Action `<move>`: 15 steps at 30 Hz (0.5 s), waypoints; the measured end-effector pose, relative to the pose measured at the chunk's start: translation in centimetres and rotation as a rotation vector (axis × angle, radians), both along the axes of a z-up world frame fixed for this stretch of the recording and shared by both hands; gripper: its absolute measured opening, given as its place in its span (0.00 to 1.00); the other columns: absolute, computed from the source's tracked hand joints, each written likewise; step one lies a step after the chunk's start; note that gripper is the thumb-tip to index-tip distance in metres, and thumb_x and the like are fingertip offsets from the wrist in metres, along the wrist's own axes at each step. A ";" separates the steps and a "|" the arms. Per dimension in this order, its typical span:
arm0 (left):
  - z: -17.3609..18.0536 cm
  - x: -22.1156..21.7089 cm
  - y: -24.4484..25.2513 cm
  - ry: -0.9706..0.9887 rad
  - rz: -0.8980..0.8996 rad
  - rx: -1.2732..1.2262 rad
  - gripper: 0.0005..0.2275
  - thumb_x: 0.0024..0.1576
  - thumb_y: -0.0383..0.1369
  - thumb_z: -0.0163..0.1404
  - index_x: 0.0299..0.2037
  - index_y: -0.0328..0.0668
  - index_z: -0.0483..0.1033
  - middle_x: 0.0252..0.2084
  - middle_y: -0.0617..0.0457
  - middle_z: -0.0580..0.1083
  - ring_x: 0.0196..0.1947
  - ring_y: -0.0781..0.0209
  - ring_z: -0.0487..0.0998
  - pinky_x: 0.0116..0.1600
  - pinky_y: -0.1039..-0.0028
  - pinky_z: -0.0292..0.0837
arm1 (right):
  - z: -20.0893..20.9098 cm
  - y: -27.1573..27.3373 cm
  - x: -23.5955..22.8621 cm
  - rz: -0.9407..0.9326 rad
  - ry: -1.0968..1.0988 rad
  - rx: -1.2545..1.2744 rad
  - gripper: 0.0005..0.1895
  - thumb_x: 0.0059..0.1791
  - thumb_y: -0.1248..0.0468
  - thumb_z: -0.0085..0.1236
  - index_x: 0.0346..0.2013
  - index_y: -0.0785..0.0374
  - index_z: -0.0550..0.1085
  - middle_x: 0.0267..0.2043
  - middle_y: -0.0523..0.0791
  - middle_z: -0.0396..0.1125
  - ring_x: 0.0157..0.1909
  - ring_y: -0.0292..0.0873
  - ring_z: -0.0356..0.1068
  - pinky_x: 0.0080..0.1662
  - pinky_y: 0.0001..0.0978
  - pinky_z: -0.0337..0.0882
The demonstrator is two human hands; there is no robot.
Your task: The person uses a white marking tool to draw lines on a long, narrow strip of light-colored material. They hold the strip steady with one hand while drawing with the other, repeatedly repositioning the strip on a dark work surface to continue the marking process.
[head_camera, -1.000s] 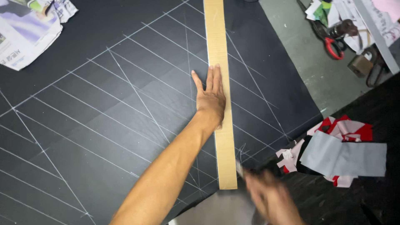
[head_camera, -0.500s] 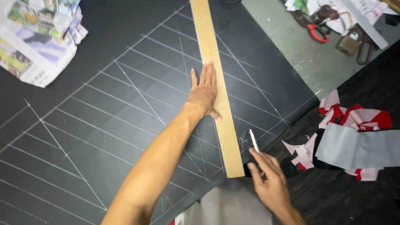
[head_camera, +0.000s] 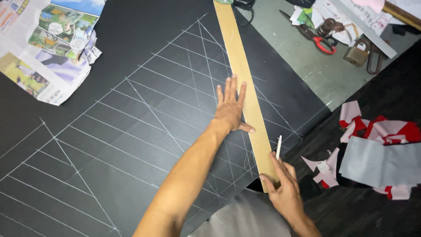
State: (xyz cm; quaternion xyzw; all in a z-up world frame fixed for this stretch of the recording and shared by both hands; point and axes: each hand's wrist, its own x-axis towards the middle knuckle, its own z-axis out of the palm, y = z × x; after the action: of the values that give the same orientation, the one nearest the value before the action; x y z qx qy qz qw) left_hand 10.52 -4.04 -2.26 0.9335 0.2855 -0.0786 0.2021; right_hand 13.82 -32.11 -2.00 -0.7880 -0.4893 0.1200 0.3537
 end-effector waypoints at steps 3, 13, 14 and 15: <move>-0.1 -0.8 0.1 0.026 0.024 -0.020 0.74 0.24 0.63 0.70 0.76 0.38 0.31 0.77 0.27 0.28 0.77 0.34 0.24 0.75 0.39 0.23 | -0.1 -0.1 -0.6 0.006 0.025 0.005 0.42 0.39 0.66 0.70 0.66 0.64 0.65 0.65 0.51 0.67 0.59 0.53 0.67 0.56 0.39 0.70; -0.9 -1.7 0.0 0.020 0.028 -0.018 0.76 0.22 0.64 0.69 0.75 0.37 0.29 0.77 0.29 0.29 0.77 0.36 0.24 0.75 0.39 0.23 | -0.1 -0.2 -1.1 0.025 0.052 -0.033 0.44 0.38 0.67 0.71 0.67 0.64 0.64 0.65 0.51 0.66 0.60 0.53 0.65 0.57 0.40 0.69; -0.9 -1.7 0.1 0.025 0.027 -0.016 0.76 0.22 0.64 0.69 0.76 0.37 0.29 0.77 0.29 0.29 0.77 0.36 0.24 0.75 0.39 0.23 | -0.1 -0.1 -1.1 0.024 0.049 -0.031 0.44 0.37 0.67 0.71 0.67 0.64 0.64 0.65 0.51 0.66 0.60 0.53 0.65 0.57 0.40 0.69; -0.8 -1.7 0.0 0.030 0.026 -0.014 0.75 0.23 0.64 0.69 0.76 0.37 0.29 0.77 0.29 0.29 0.78 0.36 0.24 0.75 0.39 0.23 | -0.1 -0.1 -1.1 0.024 0.046 -0.029 0.44 0.37 0.67 0.71 0.67 0.64 0.64 0.65 0.51 0.66 0.59 0.53 0.65 0.57 0.40 0.69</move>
State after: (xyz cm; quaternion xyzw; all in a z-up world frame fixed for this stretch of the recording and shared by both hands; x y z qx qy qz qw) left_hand 8.83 -4.00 -3.05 0.9270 0.3000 -0.0922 0.2052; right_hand 12.70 -32.20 -2.12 -0.7842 -0.4886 0.1495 0.3520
